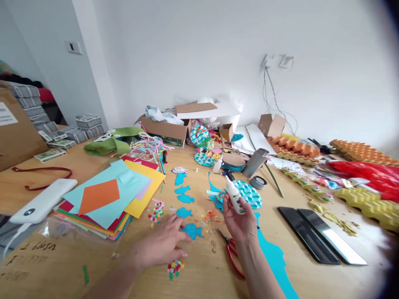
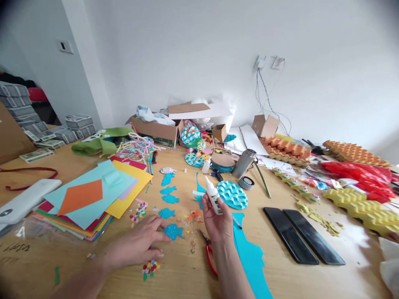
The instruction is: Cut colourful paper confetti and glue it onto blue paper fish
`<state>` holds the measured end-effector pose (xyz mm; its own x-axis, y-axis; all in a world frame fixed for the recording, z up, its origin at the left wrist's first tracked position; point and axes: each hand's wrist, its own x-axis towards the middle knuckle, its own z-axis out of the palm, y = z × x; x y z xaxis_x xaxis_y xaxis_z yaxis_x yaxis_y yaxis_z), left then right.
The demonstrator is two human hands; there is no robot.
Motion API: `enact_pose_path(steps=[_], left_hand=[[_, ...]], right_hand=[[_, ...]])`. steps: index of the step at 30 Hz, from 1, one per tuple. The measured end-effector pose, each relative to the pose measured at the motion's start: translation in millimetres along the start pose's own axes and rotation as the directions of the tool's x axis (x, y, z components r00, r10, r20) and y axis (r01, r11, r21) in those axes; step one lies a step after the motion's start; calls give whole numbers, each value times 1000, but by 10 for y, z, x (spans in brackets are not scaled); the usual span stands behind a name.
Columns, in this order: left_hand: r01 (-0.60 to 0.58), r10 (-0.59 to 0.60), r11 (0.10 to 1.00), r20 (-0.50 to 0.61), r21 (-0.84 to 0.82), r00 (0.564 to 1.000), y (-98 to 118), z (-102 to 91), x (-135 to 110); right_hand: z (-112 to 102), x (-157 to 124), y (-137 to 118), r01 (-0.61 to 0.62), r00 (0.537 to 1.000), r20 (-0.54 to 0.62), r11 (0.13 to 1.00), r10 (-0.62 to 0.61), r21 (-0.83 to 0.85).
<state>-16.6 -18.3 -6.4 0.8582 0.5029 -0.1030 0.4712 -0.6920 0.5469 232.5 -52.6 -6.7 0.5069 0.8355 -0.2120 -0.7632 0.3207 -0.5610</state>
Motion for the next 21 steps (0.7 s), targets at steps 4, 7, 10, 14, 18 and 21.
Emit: enact_pose_path(steps=[4, 7, 10, 14, 18, 21], left_hand=[[16, -15, 999, 1, -35, 1000, -18, 3, -13], [9, -10, 999, -32, -48, 999, -23, 8, -30], [4, -6, 998, -36, -63, 999, -21, -3, -40], [-30, 23, 997, -80, -75, 997, -18, -22, -29], [-30, 12, 996, -190, -88, 982, -17, -37, 32], [-26, -18, 992, -338, -125, 941, -45, -41, 95]], right_hand=[[34, 30, -120, -33, 995, 93, 999, 34, -14], [93, 33, -155, -17, 993, 113, 998, 23, -58], [168, 51, -155, 16, 991, 133, 990, 3, -141], [298, 135, -79, 53, 988, 155, 966, -13, -253], [411, 300, 121, 165, 979, 181, 884, -94, -437], [447, 450, 318, 215, 970, 210, 841, -124, -497]])
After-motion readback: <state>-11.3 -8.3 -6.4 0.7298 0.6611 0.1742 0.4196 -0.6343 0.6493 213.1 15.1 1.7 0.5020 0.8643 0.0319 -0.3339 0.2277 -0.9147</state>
